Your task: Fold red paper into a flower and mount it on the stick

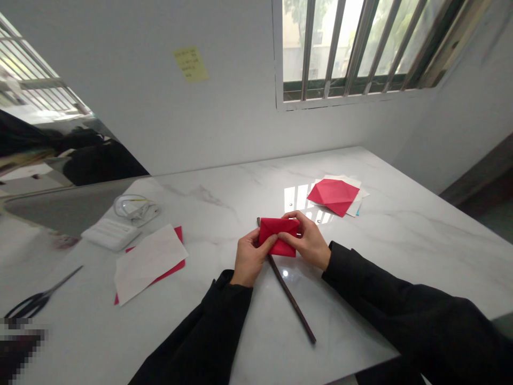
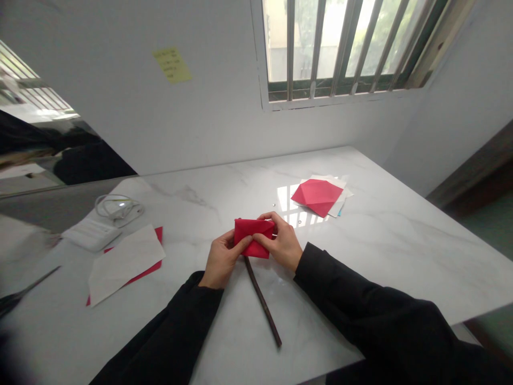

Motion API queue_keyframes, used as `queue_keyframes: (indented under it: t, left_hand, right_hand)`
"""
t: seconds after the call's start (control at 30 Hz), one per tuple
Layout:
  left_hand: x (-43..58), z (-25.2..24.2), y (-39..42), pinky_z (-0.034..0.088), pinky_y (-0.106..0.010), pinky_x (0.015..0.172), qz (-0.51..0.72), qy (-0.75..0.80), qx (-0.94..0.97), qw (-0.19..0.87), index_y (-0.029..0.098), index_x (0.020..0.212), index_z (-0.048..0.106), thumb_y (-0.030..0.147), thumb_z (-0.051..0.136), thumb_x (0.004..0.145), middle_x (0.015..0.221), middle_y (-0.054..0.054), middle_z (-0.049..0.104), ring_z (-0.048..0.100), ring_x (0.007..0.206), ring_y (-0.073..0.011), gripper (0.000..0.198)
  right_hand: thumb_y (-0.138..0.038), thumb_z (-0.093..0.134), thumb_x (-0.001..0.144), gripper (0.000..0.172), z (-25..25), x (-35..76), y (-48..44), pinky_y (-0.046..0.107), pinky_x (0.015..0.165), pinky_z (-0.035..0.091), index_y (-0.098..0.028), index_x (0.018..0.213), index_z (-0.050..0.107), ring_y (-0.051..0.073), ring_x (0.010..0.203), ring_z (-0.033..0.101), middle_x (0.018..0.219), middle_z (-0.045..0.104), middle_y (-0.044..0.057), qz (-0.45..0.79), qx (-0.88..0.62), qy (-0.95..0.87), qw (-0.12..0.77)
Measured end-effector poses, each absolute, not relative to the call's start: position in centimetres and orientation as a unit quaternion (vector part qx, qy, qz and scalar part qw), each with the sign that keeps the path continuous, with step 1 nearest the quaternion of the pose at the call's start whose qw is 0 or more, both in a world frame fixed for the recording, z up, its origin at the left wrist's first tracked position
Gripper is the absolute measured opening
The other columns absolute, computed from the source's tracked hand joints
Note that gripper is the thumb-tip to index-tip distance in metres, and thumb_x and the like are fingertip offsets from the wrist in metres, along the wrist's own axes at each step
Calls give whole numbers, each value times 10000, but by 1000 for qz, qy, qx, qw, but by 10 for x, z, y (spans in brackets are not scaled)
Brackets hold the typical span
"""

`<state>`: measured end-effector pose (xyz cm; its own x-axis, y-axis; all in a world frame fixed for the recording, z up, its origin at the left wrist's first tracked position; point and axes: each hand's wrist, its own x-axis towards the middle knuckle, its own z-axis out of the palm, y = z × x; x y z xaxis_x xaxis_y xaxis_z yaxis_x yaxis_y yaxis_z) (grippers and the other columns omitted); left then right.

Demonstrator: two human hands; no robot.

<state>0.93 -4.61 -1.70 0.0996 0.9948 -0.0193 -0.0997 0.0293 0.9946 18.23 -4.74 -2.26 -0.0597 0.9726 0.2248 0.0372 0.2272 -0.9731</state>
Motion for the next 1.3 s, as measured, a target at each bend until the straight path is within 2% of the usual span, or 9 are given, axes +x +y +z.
queue_keyframes:
  t: [0.27,0.67,0.83,1.03,1.17,1.3]
  left_hand:
    - [10,-17,-46,580,-317,823,494,454,489,557,135,1037,785,388,884,730,971,-80,797,721,854,-211,411]
    - [10,-14,-48,581,-321,811,490,453,485,566,133,1043,786,404,886,729,970,-83,795,720,852,-217,427]
    - [11,-14,-48,581,-327,807,499,458,479,558,137,1056,781,409,891,712,984,-86,792,717,848,-219,452]
    - [8,-13,-44,572,-305,792,510,446,476,560,133,1034,756,470,828,775,976,-81,781,710,831,-209,431]
    - [6,-14,-42,569,-308,846,519,429,462,578,137,1093,727,464,829,780,1017,-85,777,720,889,-217,464]
    - [4,-12,-41,575,-323,830,509,415,466,593,145,1119,724,500,797,804,1025,-92,775,727,895,-235,480]
  right_hand:
    - [-288,763,825,252,-17,182,-49,319,719,542,-221,1035,642,183,830,656,931,698,23,442,-430,-579,533]
    - [-338,747,853,211,-17,183,-50,296,701,505,-208,978,638,168,786,607,881,664,11,432,-431,-595,522]
    - [-368,778,832,276,-18,183,-48,313,740,531,-200,1020,666,178,813,634,916,697,27,453,-430,-581,521]
    - [-389,833,784,378,-22,185,-41,349,793,572,-176,1070,707,205,864,704,969,759,58,564,-401,-509,511]
    - [-411,873,747,467,-24,187,-38,365,831,595,-185,1126,718,214,904,730,1046,772,71,625,-384,-456,504]
    - [-385,919,698,533,-26,187,-38,388,888,601,-172,1148,728,217,919,745,1079,779,88,658,-369,-435,491]
